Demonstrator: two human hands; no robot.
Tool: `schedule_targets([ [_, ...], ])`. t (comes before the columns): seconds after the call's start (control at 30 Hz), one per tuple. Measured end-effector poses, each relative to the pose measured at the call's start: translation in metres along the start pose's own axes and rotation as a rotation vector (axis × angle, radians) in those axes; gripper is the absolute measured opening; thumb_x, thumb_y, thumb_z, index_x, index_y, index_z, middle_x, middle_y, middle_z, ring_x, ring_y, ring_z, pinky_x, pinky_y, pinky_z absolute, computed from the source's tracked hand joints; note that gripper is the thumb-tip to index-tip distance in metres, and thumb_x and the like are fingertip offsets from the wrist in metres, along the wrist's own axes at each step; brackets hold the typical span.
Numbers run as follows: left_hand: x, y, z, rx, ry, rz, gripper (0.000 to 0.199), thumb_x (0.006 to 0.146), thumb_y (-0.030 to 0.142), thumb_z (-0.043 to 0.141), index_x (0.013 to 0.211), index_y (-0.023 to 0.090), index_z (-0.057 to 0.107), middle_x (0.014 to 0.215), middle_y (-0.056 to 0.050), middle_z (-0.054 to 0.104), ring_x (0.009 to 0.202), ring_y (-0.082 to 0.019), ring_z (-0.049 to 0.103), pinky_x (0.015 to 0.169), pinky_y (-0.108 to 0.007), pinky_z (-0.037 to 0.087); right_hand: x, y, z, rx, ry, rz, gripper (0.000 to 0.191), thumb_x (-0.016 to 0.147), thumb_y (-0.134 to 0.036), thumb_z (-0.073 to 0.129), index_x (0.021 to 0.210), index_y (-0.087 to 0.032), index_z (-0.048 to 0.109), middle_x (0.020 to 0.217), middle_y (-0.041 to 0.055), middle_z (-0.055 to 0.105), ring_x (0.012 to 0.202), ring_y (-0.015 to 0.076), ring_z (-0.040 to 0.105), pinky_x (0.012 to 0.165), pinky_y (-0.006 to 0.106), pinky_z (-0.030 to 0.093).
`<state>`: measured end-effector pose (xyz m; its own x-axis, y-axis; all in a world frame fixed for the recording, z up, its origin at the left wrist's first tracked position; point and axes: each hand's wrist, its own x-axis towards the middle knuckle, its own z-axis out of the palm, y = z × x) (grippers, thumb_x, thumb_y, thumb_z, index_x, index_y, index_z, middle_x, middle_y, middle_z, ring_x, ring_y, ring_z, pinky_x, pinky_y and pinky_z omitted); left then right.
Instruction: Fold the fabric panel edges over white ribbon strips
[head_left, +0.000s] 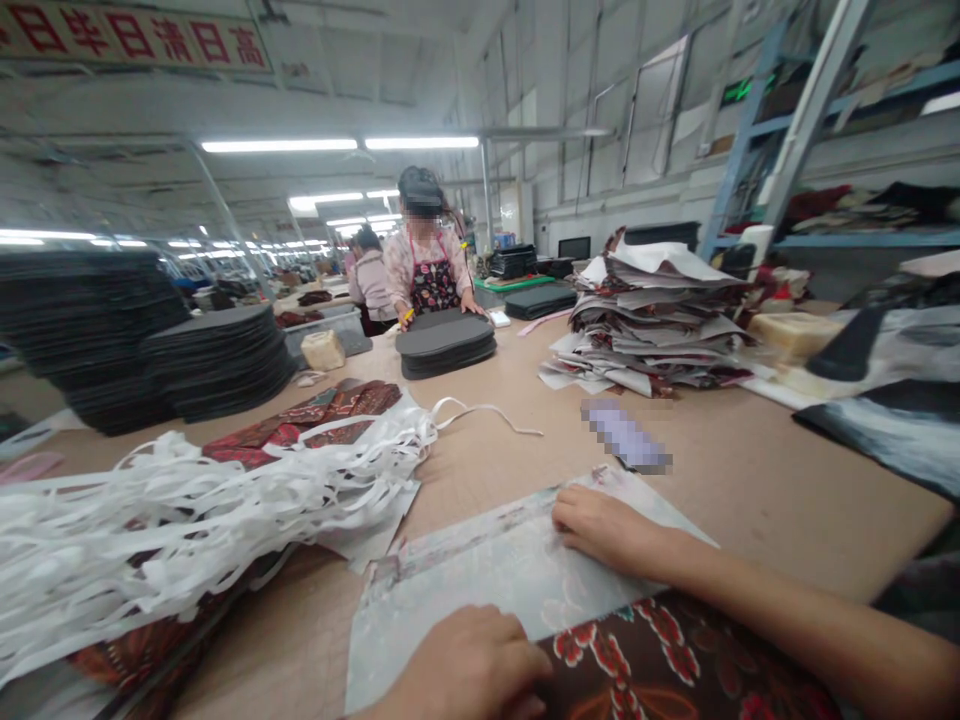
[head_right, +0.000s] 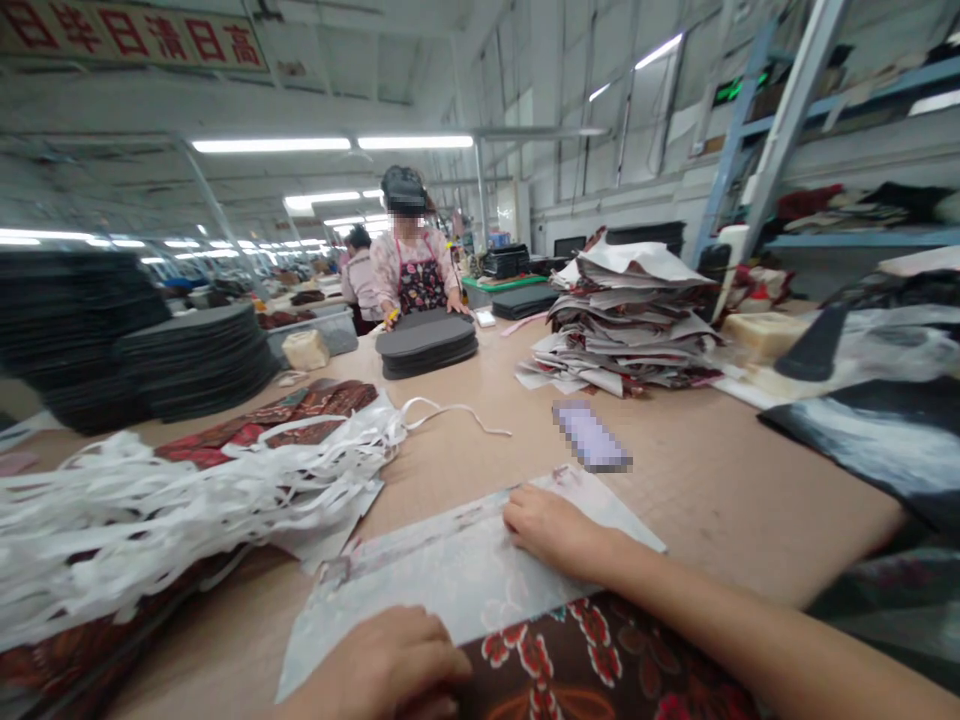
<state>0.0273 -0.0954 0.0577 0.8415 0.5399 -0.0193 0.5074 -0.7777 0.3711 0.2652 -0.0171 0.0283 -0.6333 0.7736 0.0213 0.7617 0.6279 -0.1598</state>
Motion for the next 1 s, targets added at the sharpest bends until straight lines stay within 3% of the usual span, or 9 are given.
schedule_targets([
  [0.17,0.017,-0.034,-0.003,-0.008,0.122,-0.205,0.018,0.079,0.012,0.055,0.095,0.020,0.060,0.092,-0.003,0.062,0.087,-0.018,0.056,0.077,-0.028,0.045,0.002,0.009,0.006,-0.031,0.020,-0.029,0.010,0.082,-0.016,0.051,0.078,-0.012,0.059,0.080,0.0079,0.060,0.075,0.0183,0.052,0.067,0.028,0.040],
  [0.3,0.026,-0.057,0.006,0.140,0.171,-0.255,0.015,0.081,0.018,0.055,0.096,0.016,0.059,0.098,-0.007,0.059,0.090,-0.022,0.053,0.080,-0.035,0.044,-0.004,0.003,0.000,-0.098,0.026,-0.085,0.014,0.083,-0.012,0.045,0.077,-0.012,0.058,0.081,0.0105,0.060,0.076,0.0195,0.051,0.069,0.030,0.038],
  [0.4,0.029,-0.062,0.010,0.246,0.163,-0.258,0.007,0.084,0.020,0.053,0.085,0.016,0.059,0.092,-0.007,0.059,0.086,-0.023,0.053,0.076,-0.037,0.044,-0.011,-0.004,-0.011,0.039,0.013,-0.160,0.012,0.081,-0.011,0.045,0.079,-0.014,0.056,0.081,0.0081,0.058,0.075,0.0172,0.050,0.069,0.028,0.038],
  [0.53,0.021,-0.052,0.012,0.314,0.249,-0.147,0.013,0.087,0.016,0.045,0.080,0.017,0.055,0.086,-0.005,0.060,0.080,-0.021,0.054,0.070,-0.035,0.044,-0.016,-0.001,-0.031,0.309,-0.116,-0.088,0.008,0.079,-0.019,0.051,0.087,-0.017,0.053,0.080,0.0032,0.060,0.071,0.0149,0.052,0.063,0.024,0.038],
  [0.6,0.011,-0.047,0.011,0.263,0.283,-0.097,0.013,0.089,0.016,0.040,0.081,0.018,0.052,0.081,-0.003,0.060,0.074,-0.018,0.055,0.065,-0.030,0.044,-0.017,0.009,-0.043,0.351,-0.181,0.013,0.021,0.082,-0.033,0.052,0.095,-0.018,0.054,0.084,0.0046,0.062,0.073,0.0173,0.056,0.062,0.026,0.038],
  [0.67,-0.002,-0.046,0.009,0.196,0.291,-0.123,0.005,0.087,0.018,0.044,0.089,0.018,0.049,0.079,-0.002,0.061,0.069,-0.016,0.056,0.061,-0.026,0.044,-0.015,0.021,-0.054,0.337,-0.268,0.060,0.031,0.085,-0.043,0.045,0.099,-0.018,0.057,0.086,0.0074,0.064,0.075,0.0201,0.058,0.062,0.029,0.038],
  [0.8,-0.021,-0.057,0.010,0.225,0.345,-0.208,0.026,0.081,0.018,0.053,0.106,0.019,0.045,0.090,-0.004,0.064,0.078,-0.018,0.061,0.067,-0.027,0.046,0.001,0.031,-0.068,0.133,-0.431,0.096,0.046,0.089,-0.046,0.033,0.084,-0.013,0.066,0.080,0.0140,0.066,0.072,0.0247,0.060,0.060,0.033,0.039],
  [0.9,-0.021,-0.061,0.013,0.323,0.360,-0.160,0.013,0.087,0.015,0.039,0.090,0.021,0.050,0.078,-0.001,0.062,0.070,-0.017,0.059,0.061,-0.025,0.044,0.029,0.004,-0.067,0.126,-0.416,-0.071,0.038,0.089,-0.036,0.037,0.093,-0.013,0.067,0.087,0.0144,0.067,0.078,0.0243,0.061,0.063,0.032,0.041],
  [1.0,-0.016,-0.052,0.013,0.444,0.440,-0.005,0.030,0.095,0.021,0.023,0.089,0.020,0.052,0.071,0.000,0.061,0.062,-0.015,0.057,0.054,-0.024,0.041,0.068,-0.048,-0.052,0.273,-0.434,-0.408,0.034,0.088,-0.018,0.039,0.115,-0.017,0.058,0.101,0.0086,0.066,0.084,0.0174,0.060,0.067,0.025,0.042],
])
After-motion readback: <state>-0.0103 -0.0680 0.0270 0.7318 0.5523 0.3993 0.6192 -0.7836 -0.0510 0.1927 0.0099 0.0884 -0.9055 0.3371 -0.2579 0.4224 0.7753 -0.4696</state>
